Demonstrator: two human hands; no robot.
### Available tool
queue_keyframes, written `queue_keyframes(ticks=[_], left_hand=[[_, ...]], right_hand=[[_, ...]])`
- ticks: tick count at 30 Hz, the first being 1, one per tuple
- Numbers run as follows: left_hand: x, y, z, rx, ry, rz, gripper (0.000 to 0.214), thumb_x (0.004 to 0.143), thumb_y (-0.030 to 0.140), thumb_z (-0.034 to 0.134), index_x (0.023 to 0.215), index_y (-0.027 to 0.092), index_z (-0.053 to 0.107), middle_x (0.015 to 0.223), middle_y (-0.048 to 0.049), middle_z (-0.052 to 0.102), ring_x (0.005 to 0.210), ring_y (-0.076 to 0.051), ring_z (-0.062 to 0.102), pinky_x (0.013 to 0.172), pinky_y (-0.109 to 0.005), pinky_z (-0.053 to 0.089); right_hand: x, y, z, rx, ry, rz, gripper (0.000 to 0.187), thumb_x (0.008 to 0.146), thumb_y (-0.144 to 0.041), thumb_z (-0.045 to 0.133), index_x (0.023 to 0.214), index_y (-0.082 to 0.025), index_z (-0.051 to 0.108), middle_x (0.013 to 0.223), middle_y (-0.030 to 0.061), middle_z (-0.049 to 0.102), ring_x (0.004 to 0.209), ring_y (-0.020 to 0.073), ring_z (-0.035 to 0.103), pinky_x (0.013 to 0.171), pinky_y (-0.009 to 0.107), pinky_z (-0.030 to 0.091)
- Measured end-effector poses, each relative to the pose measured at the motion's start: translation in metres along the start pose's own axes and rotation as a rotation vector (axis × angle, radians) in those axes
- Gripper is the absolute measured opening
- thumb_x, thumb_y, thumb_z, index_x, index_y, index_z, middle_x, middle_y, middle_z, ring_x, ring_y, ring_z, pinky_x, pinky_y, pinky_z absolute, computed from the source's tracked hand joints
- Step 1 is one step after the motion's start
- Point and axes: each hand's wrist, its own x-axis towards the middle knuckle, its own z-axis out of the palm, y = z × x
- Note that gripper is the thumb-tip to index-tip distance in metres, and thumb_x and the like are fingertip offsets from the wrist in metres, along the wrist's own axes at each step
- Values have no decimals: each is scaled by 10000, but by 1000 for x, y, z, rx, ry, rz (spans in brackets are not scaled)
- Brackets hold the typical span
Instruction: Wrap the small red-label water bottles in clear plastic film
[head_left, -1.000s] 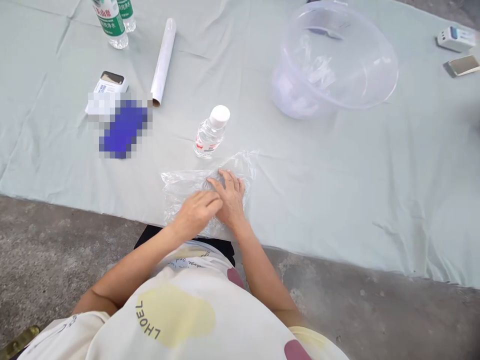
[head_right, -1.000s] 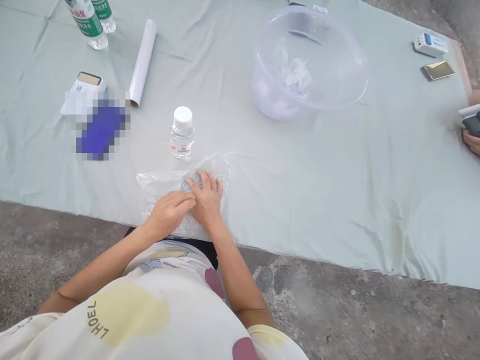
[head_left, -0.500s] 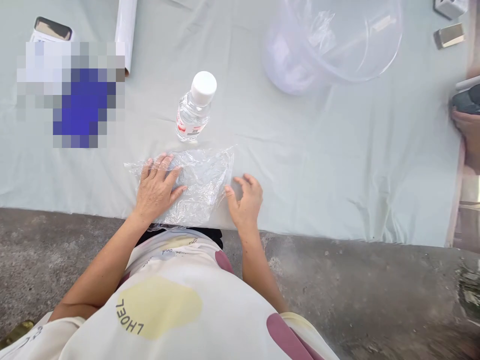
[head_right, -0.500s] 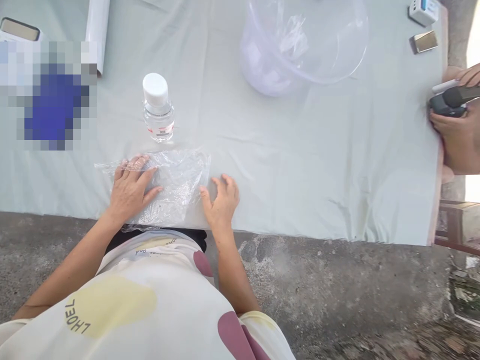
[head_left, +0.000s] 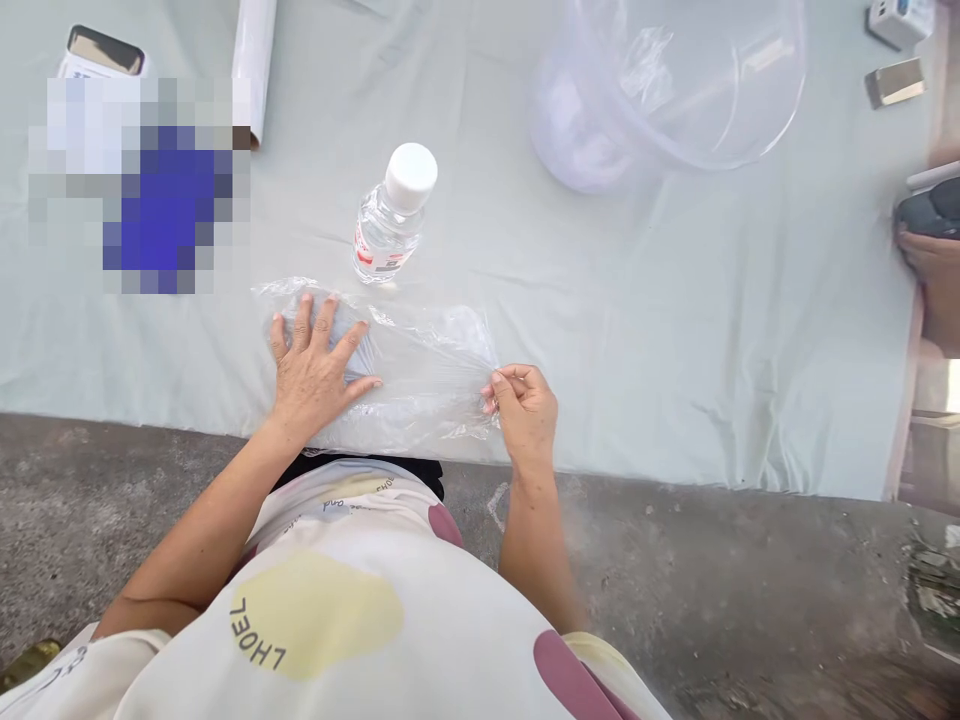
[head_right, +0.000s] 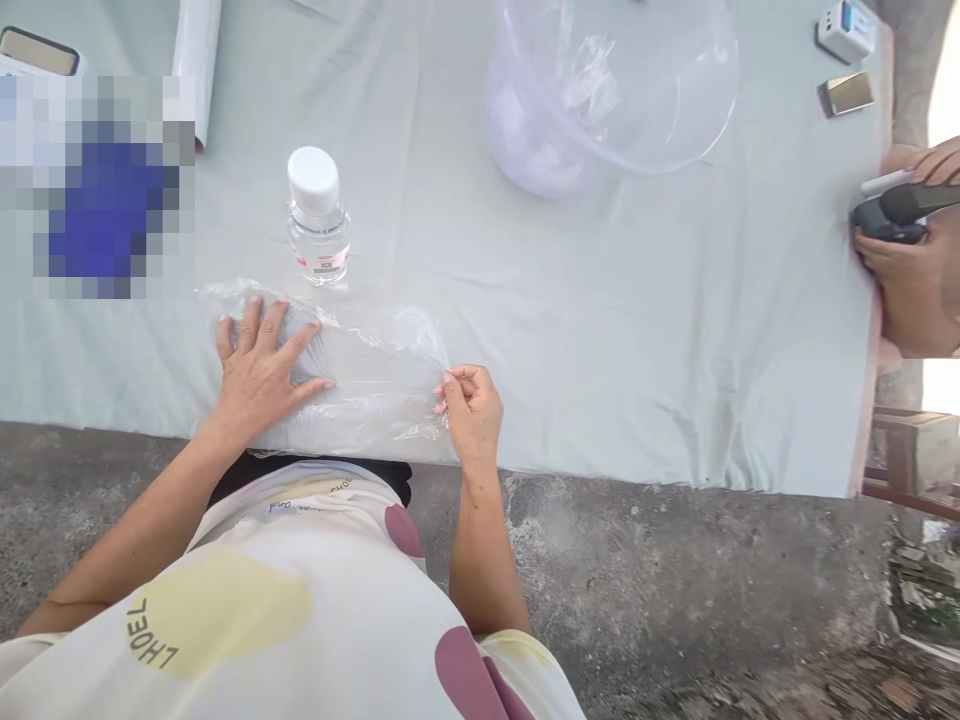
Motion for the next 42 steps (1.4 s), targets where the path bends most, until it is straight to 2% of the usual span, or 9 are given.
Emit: queue_keyframes(ticks=[4, 8, 12, 17, 21, 25, 30, 34, 42], left_hand=[[5, 5, 2, -40, -39, 44, 742, 743, 541, 784, 1400, 298, 536, 1634, -166, 299, 1519, -444, 188, 1169, -701, 86], [8, 9, 3, -51, -60, 79, 781, 693, 541, 826, 1382, 296, 551, 1641, -179, 272, 1517, -456, 180, 1162, -716, 95], [11, 11, 3, -69, -91, 76, 873, 690, 542, 826, 1447, 264, 491, 1639, -189, 273, 1522, -448, 171, 1174, -705, 78], [11, 10, 4, -52, -107, 70, 944, 707, 591, 791, 1502, 233, 431, 1638, -182, 280, 1531, -429, 150, 1191, -679, 46], [10, 9, 4, -55, -123, 64, 941, 707, 608, 784, 1499, 228, 445, 1633, -180, 295, 1530, -421, 167, 1198, -669, 48], [10, 10, 3, -66, -124, 51, 941, 702, 608, 790, 1495, 229, 455, 1637, -173, 288, 1528, -419, 177, 1203, -667, 47], [10, 8, 7, -117, -118, 54, 1076, 690, 565, 818, 1572, 218, 311, 1635, -198, 278, 1528, -428, 168, 1198, -670, 42], [8, 7, 15, -152, -46, 46, 1067, 737, 536, 782, 1595, 221, 233, 1645, -228, 222, 1523, -422, 197, 1199, -648, 50], [8, -7, 4, -200, -71, 113, 1085, 722, 525, 803, 1592, 210, 237, 1648, -233, 207, 1528, -416, 182, 1204, -611, 147]], right_hand=[[11, 7, -24, -160, 84, 88, 256, 791, -433, 646, 874, -194, 614, 706, -13, 673, 535, 125, 574, 639, 313, 492], [23, -25, -17, -189, 364, -192, 284, 849, -434, 594, 1011, -201, 606, 957, 53, 691, 806, 174, 672, 826, 392, 533], [41, -77, 35, -227, 26, -521, 542, 813, -481, 692, 1264, -246, 504, 1254, 96, 631, 1144, 236, 633, 980, 449, 501], [81, -114, 109, -289, -396, -652, 609, 794, -513, 721, 1286, -226, 506, 1297, 78, 605, 1245, 285, 560, 1033, 525, 470], [105, -125, 127, -248, -380, -683, 535, 822, -548, 671, 1194, -180, 559, 1194, 62, 636, 1190, 269, 579, 1017, 556, 475], [85, -139, 98, -109, -226, -728, 562, 851, -629, 589, 1214, -202, 549, 1186, 72, 640, 1169, 260, 618, 966, 520, 515], [19, -125, 58, 224, -471, -448, 683, 804, -815, 450, 1101, -223, 618, 1096, 100, 685, 1038, 288, 689, 809, 453, 591], [-18, -71, 69, 341, -705, -54, 811, 776, -876, 334, 1086, -199, 655, 1010, 129, 722, 843, 275, 713, 604, 393, 582], [-10, -17, 90, 361, -616, 87, 604, 757, -706, 607, 1092, -206, 653, 1028, 98, 736, 931, 263, 714, 774, 395, 585]])
